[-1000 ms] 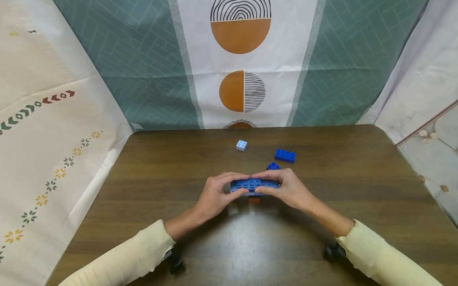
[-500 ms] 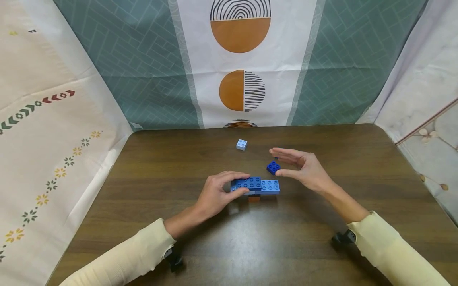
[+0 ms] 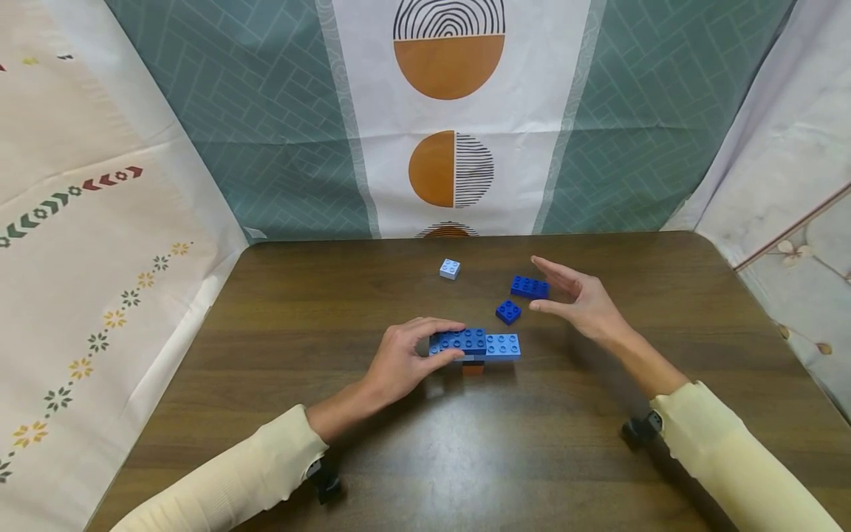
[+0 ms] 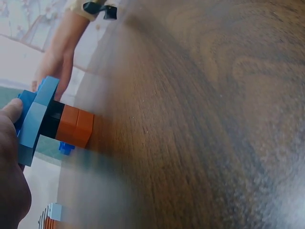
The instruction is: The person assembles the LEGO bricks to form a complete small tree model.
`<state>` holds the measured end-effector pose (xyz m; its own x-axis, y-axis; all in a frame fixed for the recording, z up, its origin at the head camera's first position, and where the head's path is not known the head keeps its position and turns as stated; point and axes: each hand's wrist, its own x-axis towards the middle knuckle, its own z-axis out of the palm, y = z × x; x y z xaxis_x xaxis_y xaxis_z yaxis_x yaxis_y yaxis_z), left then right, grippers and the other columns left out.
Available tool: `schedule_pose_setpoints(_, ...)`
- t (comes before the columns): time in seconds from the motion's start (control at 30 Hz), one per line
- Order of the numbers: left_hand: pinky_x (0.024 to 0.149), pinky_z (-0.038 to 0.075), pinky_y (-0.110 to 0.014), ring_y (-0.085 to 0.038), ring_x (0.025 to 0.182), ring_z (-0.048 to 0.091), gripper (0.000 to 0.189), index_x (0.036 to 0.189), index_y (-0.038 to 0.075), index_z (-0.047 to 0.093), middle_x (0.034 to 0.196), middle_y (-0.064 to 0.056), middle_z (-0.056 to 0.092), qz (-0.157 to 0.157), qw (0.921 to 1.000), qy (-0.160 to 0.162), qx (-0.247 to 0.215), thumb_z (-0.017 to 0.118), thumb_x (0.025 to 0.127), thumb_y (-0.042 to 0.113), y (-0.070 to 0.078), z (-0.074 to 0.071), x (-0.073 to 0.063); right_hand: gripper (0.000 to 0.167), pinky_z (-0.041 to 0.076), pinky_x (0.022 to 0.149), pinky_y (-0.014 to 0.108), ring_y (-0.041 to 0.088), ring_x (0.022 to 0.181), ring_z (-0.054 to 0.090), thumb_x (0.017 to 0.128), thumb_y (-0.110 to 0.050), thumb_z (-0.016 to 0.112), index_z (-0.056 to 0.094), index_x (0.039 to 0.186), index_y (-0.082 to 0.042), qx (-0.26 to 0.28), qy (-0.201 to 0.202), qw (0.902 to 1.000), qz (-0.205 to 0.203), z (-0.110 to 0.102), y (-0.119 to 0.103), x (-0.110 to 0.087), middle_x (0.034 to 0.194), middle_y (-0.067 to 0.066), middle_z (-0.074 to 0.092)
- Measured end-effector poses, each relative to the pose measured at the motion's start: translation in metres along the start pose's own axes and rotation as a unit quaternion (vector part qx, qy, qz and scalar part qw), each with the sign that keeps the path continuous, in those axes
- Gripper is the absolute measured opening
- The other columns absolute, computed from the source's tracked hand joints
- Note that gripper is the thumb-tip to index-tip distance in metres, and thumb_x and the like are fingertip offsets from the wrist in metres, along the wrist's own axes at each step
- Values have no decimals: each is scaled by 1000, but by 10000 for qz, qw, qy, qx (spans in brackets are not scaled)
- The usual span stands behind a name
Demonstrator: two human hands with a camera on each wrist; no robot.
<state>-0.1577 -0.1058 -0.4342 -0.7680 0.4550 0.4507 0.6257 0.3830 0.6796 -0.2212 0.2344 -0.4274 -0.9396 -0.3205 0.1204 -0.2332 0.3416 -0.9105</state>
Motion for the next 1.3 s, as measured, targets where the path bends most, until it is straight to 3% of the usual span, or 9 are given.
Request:
schedule_pose_setpoints(0.2, 102, 55, -34, -9, 119, 69, 38, 129, 13, 77, 126, 5, 76, -59, 10000, -31, 7, 85, 94, 25, 1, 0, 1, 75, 32, 120, 63, 43, 153, 37, 98, -20, 81, 45, 163, -16, -40, 20, 9999, 129, 0, 9, 4, 167, 7, 43)
schedule_pose_setpoints(0.37, 103, 55, -35, -9, 120, 69, 37, 129, 13, 77, 126, 5, 76, -73, 10000, -49, 17, 84, 95, 25, 1, 0, 1, 67, 39, 117, 57, 39, 147, 47, 98, -17, 81, 52, 158, -11, -19, -145, 9999, 17, 7, 14, 6, 160, 10, 52)
schedule_pose_setpoints(0.6, 101, 56, -35, -10, 119, 69, 37, 129, 14, 77, 125, 4, 76, -8, 10000, -9, 67, 85, 94, 25, 1, 0, 1, 55, 50, 106, 28, 39, 139, 57, 98, -7, 78, 59, 149, 0, 182, -513, 9985, 82, 12, 18, 10, 149, 19, 60)
schedule_pose_setpoints(0.67, 101, 56, -36, -10, 119, 69, 36, 128, 15, 77, 125, 4, 76, -9, 10000, -13, 72, 85, 94, 25, 1, 0, 1, 54, 51, 104, 26, 40, 138, 56, 98, -3, 76, 57, 149, 3, 249, -694, 9972, 138, 13, 19, 10, 150, 22, 59)
schedule_pose_setpoints(0.93, 102, 55, -35, -9, 119, 69, 37, 130, 17, 77, 126, 6, 76, -69, 10000, -39, 49, 84, 95, 26, 2, 0, 1, 53, 48, 107, 40, 39, 139, 55, 98, 0, 75, 57, 148, 7, -7, -1042, 9943, 235, 20, 21, 16, 149, 23, 57)
schedule_pose_setpoints(1.13, 101, 56, -38, -12, 120, 69, 37, 129, 18, 77, 126, 5, 76, -8, 10000, -13, 63, 85, 94, 26, 2, 0, 0, 50, 47, 109, 52, 42, 134, 59, 97, -1, 76, 61, 144, 6, -504, -985, 9936, 234, 24, 18, 18, 143, 25, 62)
schedule_pose_setpoints(1.3, 102, 56, -36, -10, 120, 69, 36, 129, 17, 77, 125, 6, 76, -8, 10000, -21, 38, 84, 95, 26, 2, -1, 0, 47, 50, 107, 54, 41, 129, 65, 96, -3, 79, 66, 140, 4, -913, -815, 9922, 221, 28, 14, 20, 138, 24, 67)
